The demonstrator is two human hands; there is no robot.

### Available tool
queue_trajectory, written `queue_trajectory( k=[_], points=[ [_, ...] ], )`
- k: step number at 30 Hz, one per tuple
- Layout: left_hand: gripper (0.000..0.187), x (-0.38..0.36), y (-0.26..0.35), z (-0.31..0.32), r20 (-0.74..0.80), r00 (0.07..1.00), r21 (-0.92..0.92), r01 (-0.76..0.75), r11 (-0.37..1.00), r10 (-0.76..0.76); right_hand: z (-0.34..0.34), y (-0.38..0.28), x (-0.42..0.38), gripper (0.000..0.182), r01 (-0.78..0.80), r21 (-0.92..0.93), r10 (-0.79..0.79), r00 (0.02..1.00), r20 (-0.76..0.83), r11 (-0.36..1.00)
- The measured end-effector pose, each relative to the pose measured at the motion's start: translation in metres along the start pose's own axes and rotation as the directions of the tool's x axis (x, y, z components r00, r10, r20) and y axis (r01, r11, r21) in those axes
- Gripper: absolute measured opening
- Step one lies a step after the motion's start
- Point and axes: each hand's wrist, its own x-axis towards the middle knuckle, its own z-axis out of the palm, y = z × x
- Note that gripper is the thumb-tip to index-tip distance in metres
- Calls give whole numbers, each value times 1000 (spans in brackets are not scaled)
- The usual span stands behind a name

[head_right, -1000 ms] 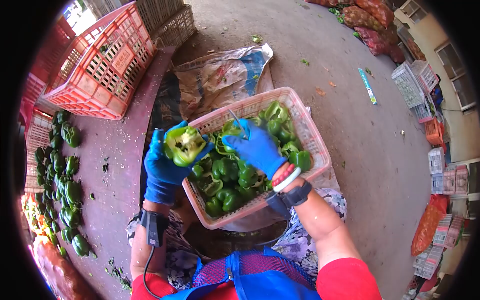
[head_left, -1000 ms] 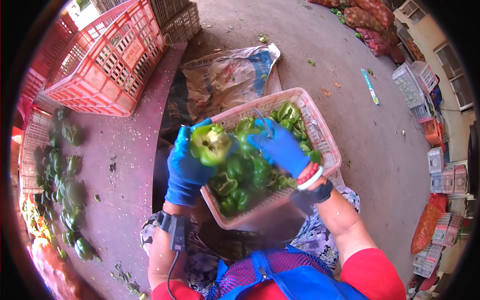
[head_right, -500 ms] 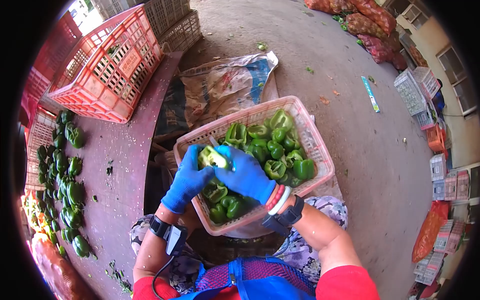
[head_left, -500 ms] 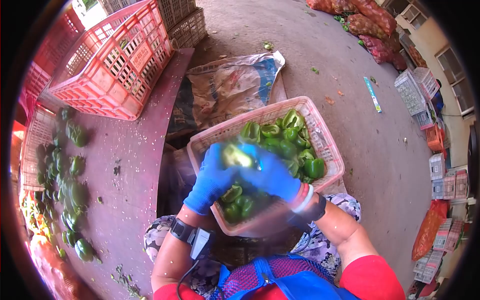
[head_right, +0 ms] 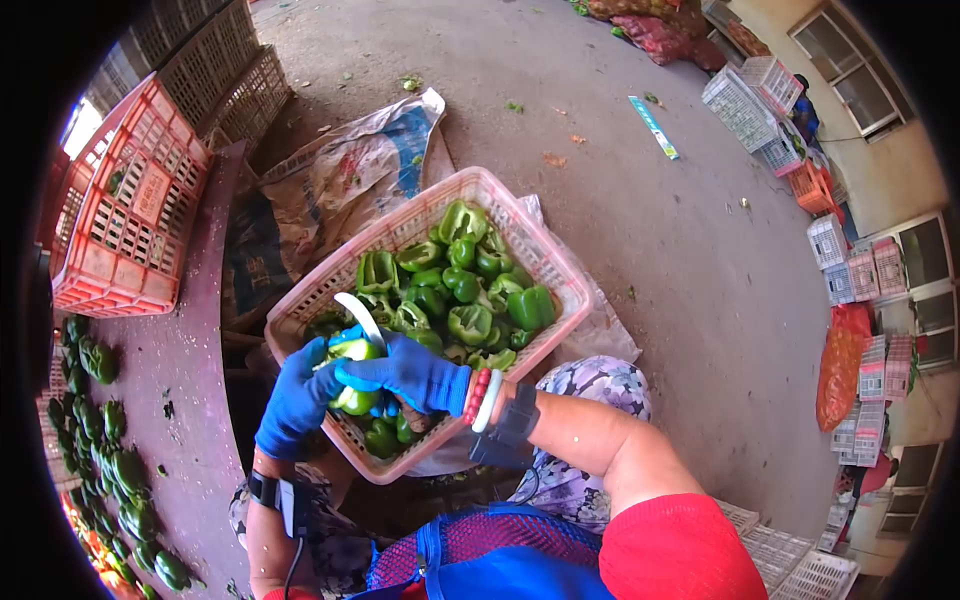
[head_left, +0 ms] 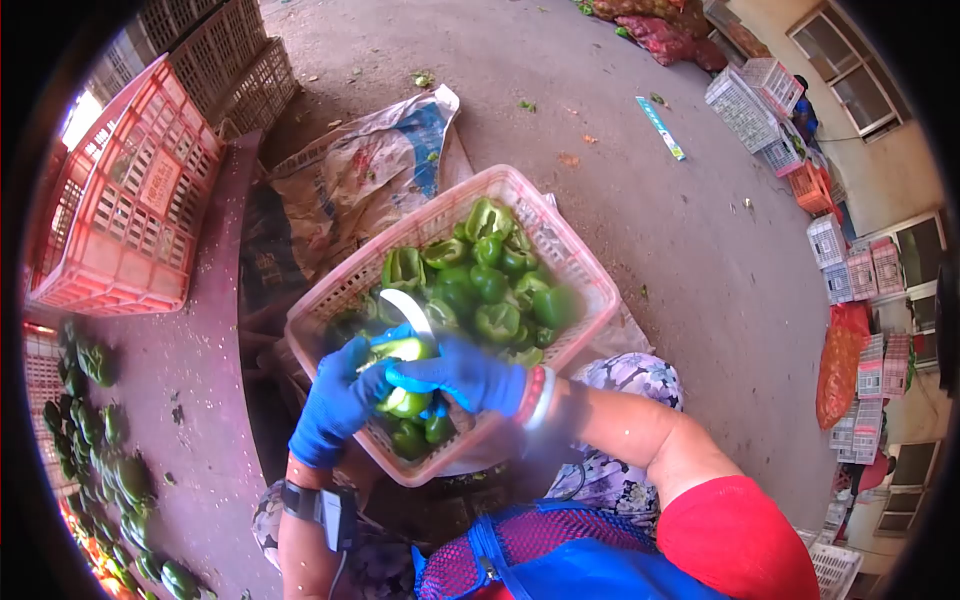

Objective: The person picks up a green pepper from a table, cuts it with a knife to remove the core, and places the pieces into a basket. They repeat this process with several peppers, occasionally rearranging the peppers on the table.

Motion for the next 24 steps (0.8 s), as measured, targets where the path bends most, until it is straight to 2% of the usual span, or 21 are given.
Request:
queue_trajectory(
  k=[1, 3, 4, 7, 8, 9, 11, 12, 13, 16, 17, 19, 20, 22, 24],
  points=[
    [56, 1, 1, -1, 45, 999, -122, -10, 993, 16, -2, 5, 5, 44, 24, 41, -25, 1000, 12, 999],
    [55, 1, 2, -5, 111, 987, -315, 148, 937, -119, -1, 1, 5, 41, 70, 80, -71, 998, 1, 994],
    [54, 3, -6, -4, 93, 988, -371, 149, 916, -123, -2, 2, 7, 40, 118, 95, -118, 993, -8, 988],
    [48, -3, -12, -8, 58, 947, -460, 305, 834, -315, -1, 3, 13, 38, 179, 113, -177, 984, -24, 977],
    [41, -1, -18, 1, -21, 964, -471, 223, 853, -264, -2, 0, 13, 38, 158, 84, -155, 987, -45, 984],
    [38, 0, -3, 2, -18, 970, -428, 212, 878, -243, -2, -5, 12, 37, 136, 52, -133, 989, -69, 989],
    [38, 8, -28, 20, -210, 975, -315, 9, 949, -79, -5, -1, 16, 37, 171, -2, -171, 979, -109, 985],
    [44, 13, -27, 18, -267, 953, 103, -118, 988, 141, -3, 2, 18, 37, 258, -94, -270, 952, -145, 961],
    [43, 12, -24, 19, -291, 946, 193, -89, 977, 143, 0, 5, 20, 38, 338, -190, -370, 914, -169, 922],
    [40, 10, -7, 24, -379, 912, 462, 39, 886, 158, 0, 12, 25, 38, 367, -380, -480, 836, -266, 849],
    [40, 10, -10, 23, -390, 908, 429, 31, 903, 154, -7, 16, 31, 37, 399, -474, -547, 807, -225, 784],
    [41, 13, -12, 20, -413, 897, 363, 6, 932, 155, -1, 1, 26, 35, 347, -453, -490, 835, -250, 821],
    [43, 13, -10, 19, -399, 911, 245, -6, 970, 106, -3, -4, 24, 35, 296, -413, -425, 865, -266, 861],
    [45, 13, -4, 12, -300, 953, 129, 4, 992, 35, -10, -14, 22, 33, 186, -330, -289, 911, -296, 926],
    [39, 17, -10, 13, -244, 968, -76, -72, 994, 51, -11, -25, 15, 32, 131, -268, -214, 926, -311, 955]
  ],
)
